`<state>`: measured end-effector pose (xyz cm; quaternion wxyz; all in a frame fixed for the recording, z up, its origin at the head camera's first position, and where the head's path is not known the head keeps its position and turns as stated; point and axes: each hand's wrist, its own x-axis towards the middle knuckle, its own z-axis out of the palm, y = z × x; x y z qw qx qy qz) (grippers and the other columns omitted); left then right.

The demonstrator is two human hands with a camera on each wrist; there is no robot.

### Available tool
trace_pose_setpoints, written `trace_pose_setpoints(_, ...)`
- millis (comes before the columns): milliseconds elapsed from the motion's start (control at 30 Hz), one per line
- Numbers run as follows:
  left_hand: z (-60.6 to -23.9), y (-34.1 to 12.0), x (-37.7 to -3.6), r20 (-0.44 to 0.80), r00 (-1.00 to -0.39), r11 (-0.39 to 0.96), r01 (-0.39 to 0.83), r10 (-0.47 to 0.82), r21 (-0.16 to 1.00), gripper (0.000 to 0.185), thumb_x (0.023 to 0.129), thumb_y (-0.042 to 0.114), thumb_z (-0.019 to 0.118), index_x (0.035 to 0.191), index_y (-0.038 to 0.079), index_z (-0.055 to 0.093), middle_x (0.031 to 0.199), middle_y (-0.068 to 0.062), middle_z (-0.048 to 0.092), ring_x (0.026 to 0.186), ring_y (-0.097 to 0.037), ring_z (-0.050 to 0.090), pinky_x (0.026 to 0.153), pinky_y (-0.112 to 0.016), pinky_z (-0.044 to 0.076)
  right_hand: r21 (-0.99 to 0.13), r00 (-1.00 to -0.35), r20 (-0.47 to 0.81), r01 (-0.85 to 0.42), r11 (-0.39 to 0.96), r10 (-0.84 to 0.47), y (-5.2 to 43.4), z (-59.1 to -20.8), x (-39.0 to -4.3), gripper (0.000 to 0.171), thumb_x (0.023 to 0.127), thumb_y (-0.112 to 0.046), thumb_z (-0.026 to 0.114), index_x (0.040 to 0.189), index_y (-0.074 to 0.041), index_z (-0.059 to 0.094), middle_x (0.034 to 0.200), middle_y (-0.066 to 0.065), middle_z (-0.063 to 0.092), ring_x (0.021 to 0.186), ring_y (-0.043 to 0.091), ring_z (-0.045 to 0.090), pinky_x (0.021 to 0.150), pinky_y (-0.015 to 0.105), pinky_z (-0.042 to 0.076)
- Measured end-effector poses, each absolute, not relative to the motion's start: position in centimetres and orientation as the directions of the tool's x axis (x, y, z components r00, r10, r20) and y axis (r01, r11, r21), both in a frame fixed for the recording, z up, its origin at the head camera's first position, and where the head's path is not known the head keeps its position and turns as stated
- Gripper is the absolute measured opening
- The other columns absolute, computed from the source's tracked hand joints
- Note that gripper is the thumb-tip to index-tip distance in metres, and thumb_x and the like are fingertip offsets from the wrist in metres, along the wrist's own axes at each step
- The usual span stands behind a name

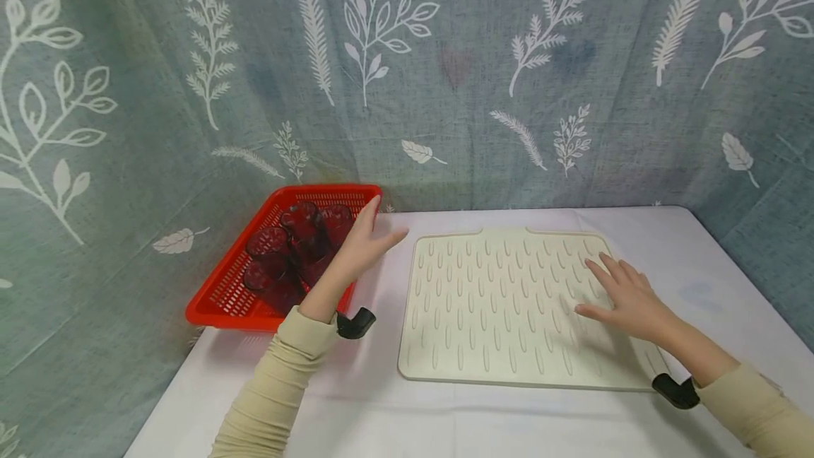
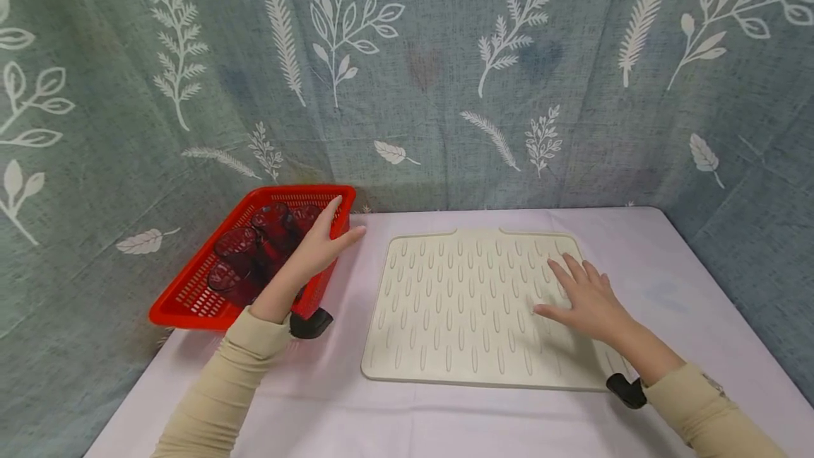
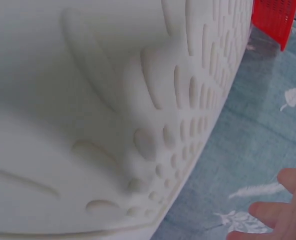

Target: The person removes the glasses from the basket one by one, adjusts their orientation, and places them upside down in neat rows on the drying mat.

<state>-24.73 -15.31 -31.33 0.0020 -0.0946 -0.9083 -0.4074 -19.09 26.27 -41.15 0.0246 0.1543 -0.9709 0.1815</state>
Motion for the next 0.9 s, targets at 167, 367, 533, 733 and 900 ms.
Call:
trace_pose_setpoints(167, -30.6, -18.6, -24.2, 0.020, -0.993, 0.636, 0.092, 0.119, 0.766, 0.091, 0.084, 0.054, 0.054, 0.148, 0.020, 0.000, 0.154, -0.009, 0.002, 0.140, -0.032, 0.006, 0.106, -0.060, 0.015, -0.376, -0.953, 0.103, -0.302, 0.876, -0.284, 26.7, -40.9, -18.6, 0.094, 0.079, -0.051, 0.062, 0.142, 0.005, 0.020, 0.143, 0.033, 0.016, 0.125, 0.058, 0.013, 0.094, 0.073, 0.010)
trace_pose_setpoints(367, -30.1, -22.4, -23.3, -0.001, -0.999, 0.664, 0.028, 0.043, 0.747, 0.094, 0.083, 0.056, 0.054, 0.148, 0.020, -0.005, 0.154, -0.012, -0.002, 0.139, -0.037, 0.005, 0.103, -0.064, 0.015, -0.381, -0.954, 0.111, -0.299, 0.875, -0.277, 27.0, -41.0, -18.3, 0.094, 0.079, -0.051, 0.063, 0.142, 0.005, 0.020, 0.141, 0.034, 0.018, 0.125, 0.058, 0.014, 0.095, 0.070, 0.011)
trace_pose_setpoints(533, -29.5, -24.9, -22.2, -0.024, -1.000, 0.664, -0.030, -0.018, 0.747, 0.093, 0.085, 0.048, 0.057, 0.148, 0.017, -0.005, 0.153, -0.017, 0.003, 0.138, -0.039, 0.010, 0.103, -0.063, 0.018, -0.390, -0.954, 0.118, -0.299, 0.871, -0.274, 27.3, -40.8, -17.9, 0.094, 0.080, -0.050, 0.063, 0.143, 0.005, 0.018, 0.141, 0.035, 0.017, 0.125, 0.057, 0.013, 0.097, 0.068, 0.011)
trace_pose_setpoints(733, -29.1, -27.7, -21.3, -0.038, -0.997, 0.697, -0.079, -0.074, 0.712, 0.094, 0.086, 0.042, 0.058, 0.147, 0.014, -0.007, 0.151, -0.022, 0.004, 0.134, -0.044, 0.014, 0.100, -0.066, 0.021, -0.395, -0.952, 0.136, -0.307, 0.866, -0.275, 27.6, -40.5, -17.4, 0.095, 0.080, -0.048, 0.063, 0.144, 0.002, 0.013, 0.142, 0.034, 0.015, 0.126, 0.057, 0.011, 0.096, 0.069, 0.012)
trace_pose_setpoints(900, -29.7, -29.9, -21.0, -0.069, -0.992, 0.751, -0.123, -0.103, 0.649, 0.098, 0.085, 0.043, 0.059, 0.146, 0.008, -0.009, 0.148, -0.029, 0.002, 0.130, -0.049, 0.017, 0.098, -0.066, 0.025, -0.381, -0.949, 0.160, -0.312, 0.870, -0.270, 27.7, -40.5, -17.3, 0.095, 0.079, -0.047, 0.064, 0.144, 0.003, 0.015, 0.141, 0.035, 0.018, 0.125, 0.057, 0.014, 0.095, 0.070, 0.014)
